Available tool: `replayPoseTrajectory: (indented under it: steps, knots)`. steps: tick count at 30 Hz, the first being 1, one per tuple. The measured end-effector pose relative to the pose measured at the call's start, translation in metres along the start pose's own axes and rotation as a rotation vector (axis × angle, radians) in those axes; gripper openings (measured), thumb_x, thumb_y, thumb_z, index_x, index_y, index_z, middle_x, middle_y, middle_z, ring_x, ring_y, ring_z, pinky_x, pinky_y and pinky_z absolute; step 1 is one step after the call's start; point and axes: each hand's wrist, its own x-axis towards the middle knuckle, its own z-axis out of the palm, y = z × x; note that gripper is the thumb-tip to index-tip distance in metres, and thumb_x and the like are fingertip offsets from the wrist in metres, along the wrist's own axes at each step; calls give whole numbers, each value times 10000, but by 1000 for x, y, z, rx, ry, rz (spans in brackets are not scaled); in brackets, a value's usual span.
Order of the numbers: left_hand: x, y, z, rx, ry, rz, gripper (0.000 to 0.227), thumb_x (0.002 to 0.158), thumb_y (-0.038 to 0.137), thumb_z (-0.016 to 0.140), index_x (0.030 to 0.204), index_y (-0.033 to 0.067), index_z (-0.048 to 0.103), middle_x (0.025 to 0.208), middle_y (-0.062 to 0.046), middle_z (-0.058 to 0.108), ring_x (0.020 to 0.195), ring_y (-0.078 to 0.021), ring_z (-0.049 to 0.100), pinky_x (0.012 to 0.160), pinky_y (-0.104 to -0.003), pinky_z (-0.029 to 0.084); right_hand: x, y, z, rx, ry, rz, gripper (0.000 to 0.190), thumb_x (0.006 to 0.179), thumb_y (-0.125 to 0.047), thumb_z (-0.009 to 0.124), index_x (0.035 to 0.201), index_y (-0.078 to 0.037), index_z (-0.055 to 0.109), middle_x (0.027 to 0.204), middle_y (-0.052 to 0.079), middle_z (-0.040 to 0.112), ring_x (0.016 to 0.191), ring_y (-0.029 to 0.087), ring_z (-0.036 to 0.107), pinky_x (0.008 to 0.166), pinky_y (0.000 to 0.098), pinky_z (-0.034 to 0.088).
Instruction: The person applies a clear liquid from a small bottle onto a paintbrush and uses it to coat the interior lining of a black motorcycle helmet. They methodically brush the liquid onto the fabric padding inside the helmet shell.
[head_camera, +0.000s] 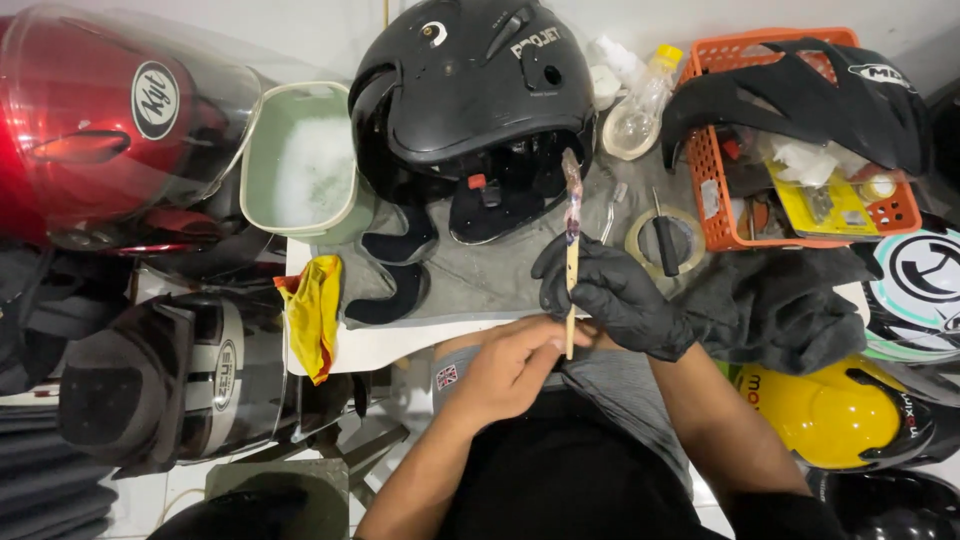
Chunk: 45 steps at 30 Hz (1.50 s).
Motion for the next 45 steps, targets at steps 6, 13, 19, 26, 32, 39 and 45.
replayPoseTrajectory:
  steps: [6,13,19,26,32,39,45]
  knots:
    - [-3,1,-8,1,36,19,246,1032,93,552,1179,-31,707,964,-179,769,875,-297,748,764,-415,608,5,3,0,-83,-19,-48,196,1015,-102,591,958,22,731,1084,177,721,1045,339,683,1023,503,489]
    - [2,-27,-23,489,0,238,252,1040,167,574,824,76,667,605,-61,568,539,-269,590,539,-350,502,10,2,10,-87,18,-26,158,1013,-79,623,928,16,715,1065,173,722,1062,332,680,1060,511,472]
    - [3,-32,-18,356,17,285,278,1049,142,528,800,78,633,578,-62,513,497,-275,558,477,-343,485,7,2,23,8,167,48,176,1029,-86,621,940,31,717,1072,180,720,1044,275,658,1026,508,505]
    - [0,-24,-13,504,87,302,339,1046,157,510,715,104,567,513,-27,444,419,-219,477,422,-310,431,-15,38,-2,74,450,272,228,1038,-67,599,881,36,728,818,156,720,840,211,705,888,380,596]
    - [-8,-16,-8,441,136,282,135,902,135,791,815,71,710,571,-95,615,508,-258,599,500,-340,477,-3,2,-1,92,445,206,139,1003,-66,657,908,9,726,918,143,728,926,200,688,929,376,583]
    - [-6,-49,-8,414,154,211,359,909,418,756,674,163,663,497,36,552,485,-172,544,572,-304,456,7,-25,11,132,424,149,46,960,-65,727,941,-23,724,1039,128,739,1028,188,669,979,371,566]
    - [12,-18,13,143,236,130,217,1033,205,610,992,28,729,793,-83,768,680,-185,709,684,-296,520,14,-35,16,46,326,-1,72,961,-41,717,920,18,725,1016,173,714,1047,237,643,970,437,555]
